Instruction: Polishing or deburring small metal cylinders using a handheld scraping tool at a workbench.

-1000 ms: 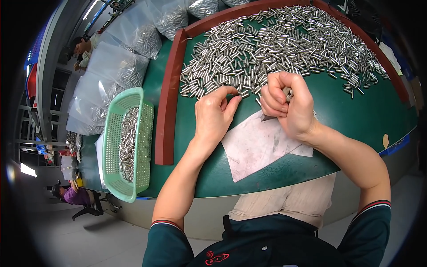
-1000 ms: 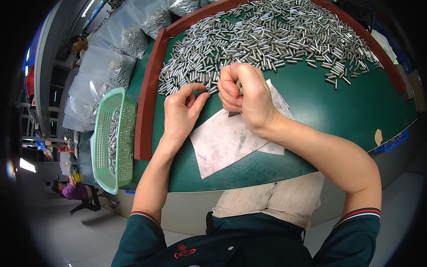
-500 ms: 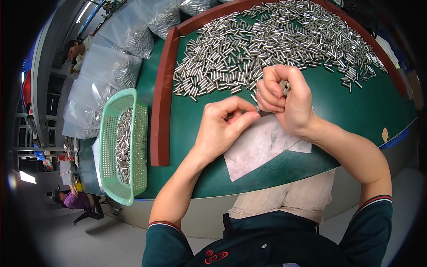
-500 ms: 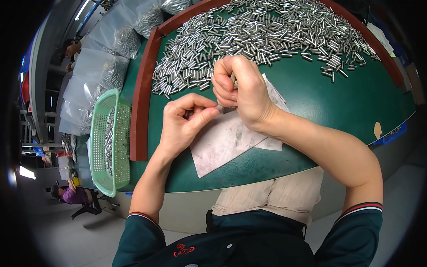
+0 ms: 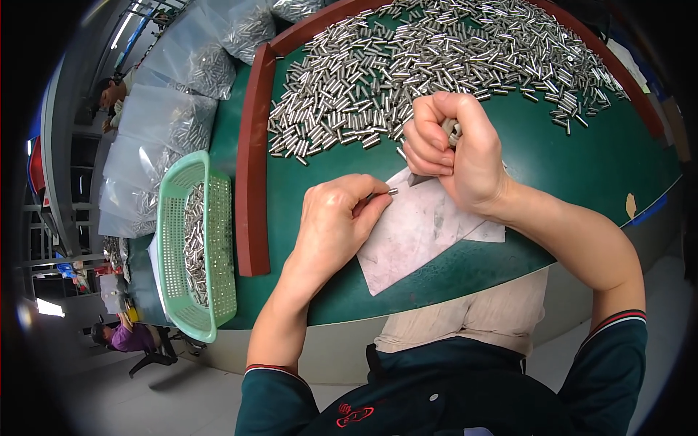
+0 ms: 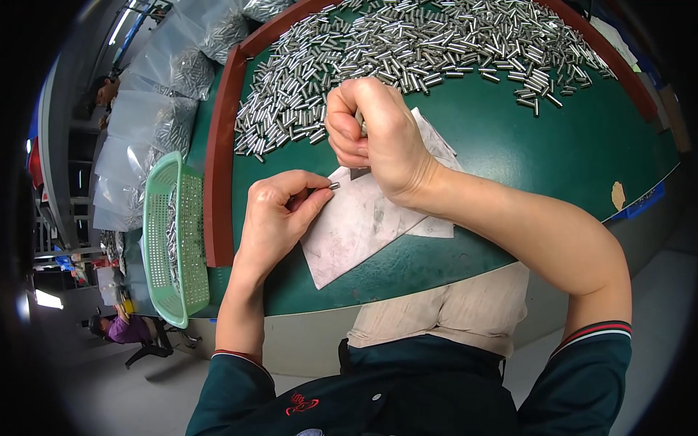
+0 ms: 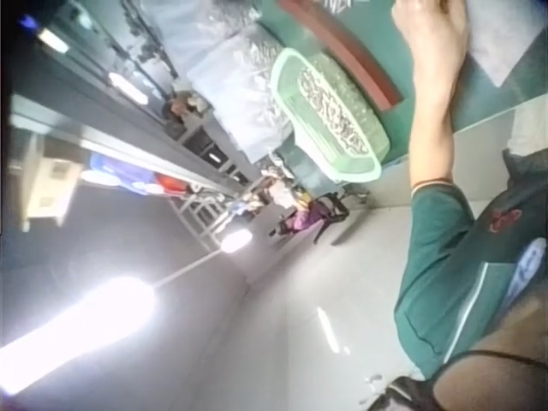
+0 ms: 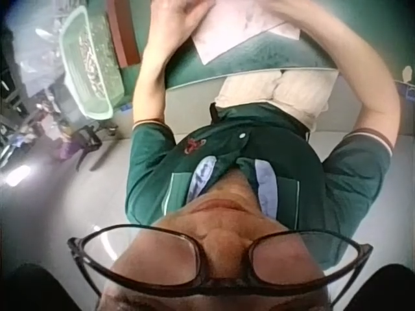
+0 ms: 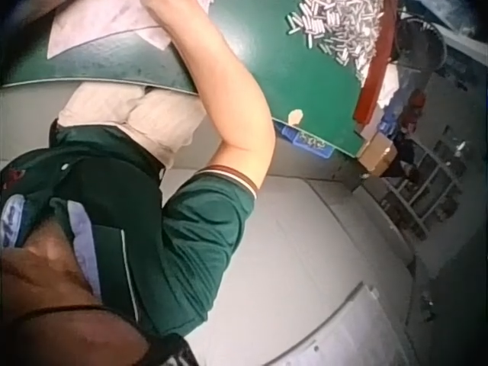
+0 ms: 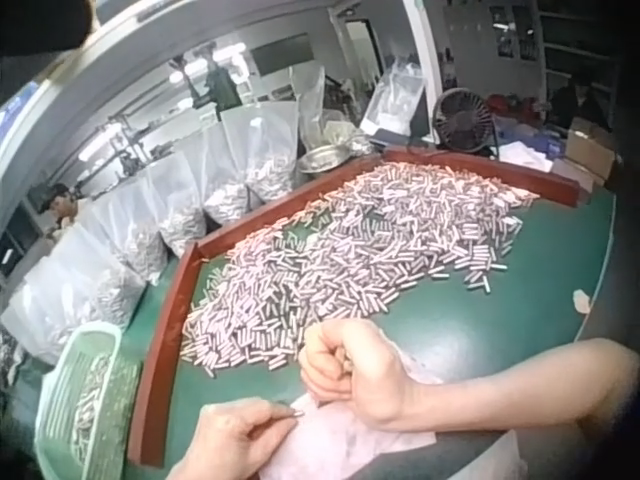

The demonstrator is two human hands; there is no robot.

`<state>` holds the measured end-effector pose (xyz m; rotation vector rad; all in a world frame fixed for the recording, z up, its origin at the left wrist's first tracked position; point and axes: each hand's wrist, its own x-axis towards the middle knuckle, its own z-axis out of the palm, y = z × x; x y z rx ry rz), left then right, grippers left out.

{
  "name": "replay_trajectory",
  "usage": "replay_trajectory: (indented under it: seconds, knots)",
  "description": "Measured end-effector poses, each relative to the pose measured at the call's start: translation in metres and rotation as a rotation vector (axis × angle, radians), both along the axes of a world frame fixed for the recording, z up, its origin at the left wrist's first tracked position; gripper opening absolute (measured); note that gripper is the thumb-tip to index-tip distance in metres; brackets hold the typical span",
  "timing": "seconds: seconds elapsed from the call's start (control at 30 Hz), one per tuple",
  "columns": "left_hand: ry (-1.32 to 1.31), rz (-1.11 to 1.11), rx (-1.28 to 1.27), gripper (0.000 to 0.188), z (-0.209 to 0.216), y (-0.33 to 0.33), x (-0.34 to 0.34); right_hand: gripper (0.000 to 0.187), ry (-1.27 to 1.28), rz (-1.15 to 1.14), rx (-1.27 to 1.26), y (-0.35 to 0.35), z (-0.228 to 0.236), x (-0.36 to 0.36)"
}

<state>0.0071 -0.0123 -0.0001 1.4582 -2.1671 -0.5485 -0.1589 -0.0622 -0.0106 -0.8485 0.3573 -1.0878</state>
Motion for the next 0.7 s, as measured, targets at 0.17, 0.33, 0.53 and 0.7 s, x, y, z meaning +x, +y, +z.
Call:
replay_trajectory:
  seconds: [0.17, 0.33, 0.53, 0.7]
  knots:
    - [0.026, -0.025, -0.024, 0.008, -0.005, -0.002, 0.001, 0.028, 0.000, -0.009, 0.011, 0.002, 0.000, -0.001]
    - [0.059, 0.037, -0.043, 0.005, -0.006, 0.003, -0.010, 0.036, -0.005, -0.063, 0.021, 0.009, 0.006, 0.001]
    - [0.086, 0.029, -0.055, 0.004, -0.009, 0.002, -0.008, 0.036, -0.001, -0.049, 0.027, 0.008, 0.004, 0.002]
    - [0.063, 0.031, -0.050, 0.004, -0.009, 0.000, -0.009, 0.035, -0.016, -0.047, 0.049, 0.008, 0.005, 0.005]
